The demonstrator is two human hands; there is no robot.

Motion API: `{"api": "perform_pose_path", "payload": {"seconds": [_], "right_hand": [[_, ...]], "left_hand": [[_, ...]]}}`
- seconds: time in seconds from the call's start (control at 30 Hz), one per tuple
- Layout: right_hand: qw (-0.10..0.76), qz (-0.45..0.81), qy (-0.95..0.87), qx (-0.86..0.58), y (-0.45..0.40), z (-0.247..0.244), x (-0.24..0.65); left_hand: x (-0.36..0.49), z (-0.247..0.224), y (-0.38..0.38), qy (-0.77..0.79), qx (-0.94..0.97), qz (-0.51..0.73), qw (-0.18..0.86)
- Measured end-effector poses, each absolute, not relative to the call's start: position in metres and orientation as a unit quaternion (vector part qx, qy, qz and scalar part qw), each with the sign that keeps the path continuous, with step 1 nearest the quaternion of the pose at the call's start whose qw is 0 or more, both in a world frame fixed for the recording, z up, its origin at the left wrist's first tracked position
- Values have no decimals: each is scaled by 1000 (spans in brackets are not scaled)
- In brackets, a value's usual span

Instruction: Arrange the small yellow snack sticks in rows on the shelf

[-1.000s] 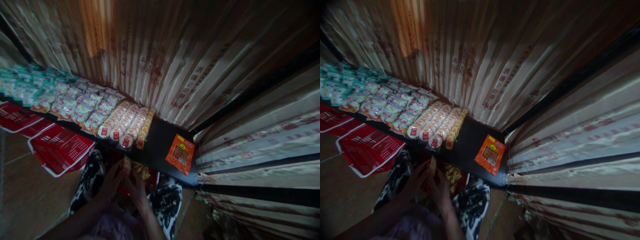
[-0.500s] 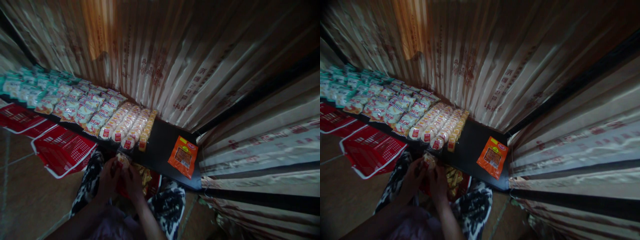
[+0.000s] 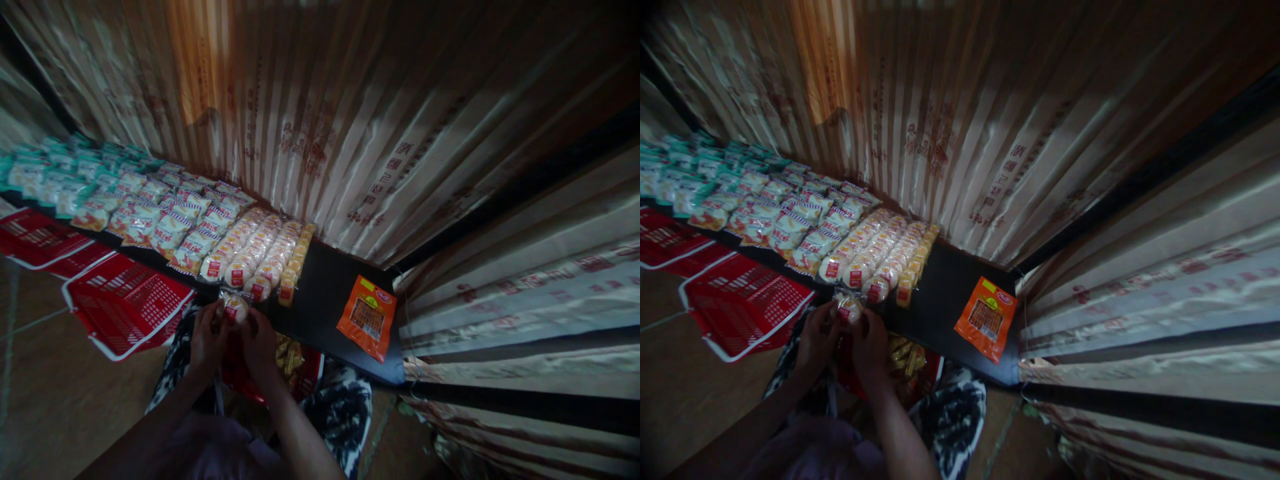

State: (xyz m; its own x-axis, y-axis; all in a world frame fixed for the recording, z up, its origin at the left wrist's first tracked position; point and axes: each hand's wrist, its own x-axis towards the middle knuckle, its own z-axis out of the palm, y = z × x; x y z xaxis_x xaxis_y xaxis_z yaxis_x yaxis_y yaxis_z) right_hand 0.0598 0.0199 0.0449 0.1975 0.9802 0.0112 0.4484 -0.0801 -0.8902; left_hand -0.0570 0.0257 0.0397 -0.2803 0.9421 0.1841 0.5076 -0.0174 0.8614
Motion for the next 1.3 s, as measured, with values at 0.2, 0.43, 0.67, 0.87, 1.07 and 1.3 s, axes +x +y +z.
{"api": "perform_pose_path", "payload": {"seconds": [0.2,0.43,0.67,0.87,1.07,1.3], "right_hand": [[437,345,-554,-619,29,53,52],[463,376,-550,-584,40,56,44],[479,411,-533,-564,47,49,40],[506,424,-525,-537,49,40,44],[493,415,-543,-539,54,36,50],[496,327,-609,-526,55,30,55]], "left_hand": [[-65,39,40,654,570,456,199],[-72,36,60,652,586,455,158],[-72,37,74,651,589,454,154],[-66,35,81,654,597,438,157],[-62,24,84,647,613,427,151],[-64,8,90,637,639,420,98]]}}
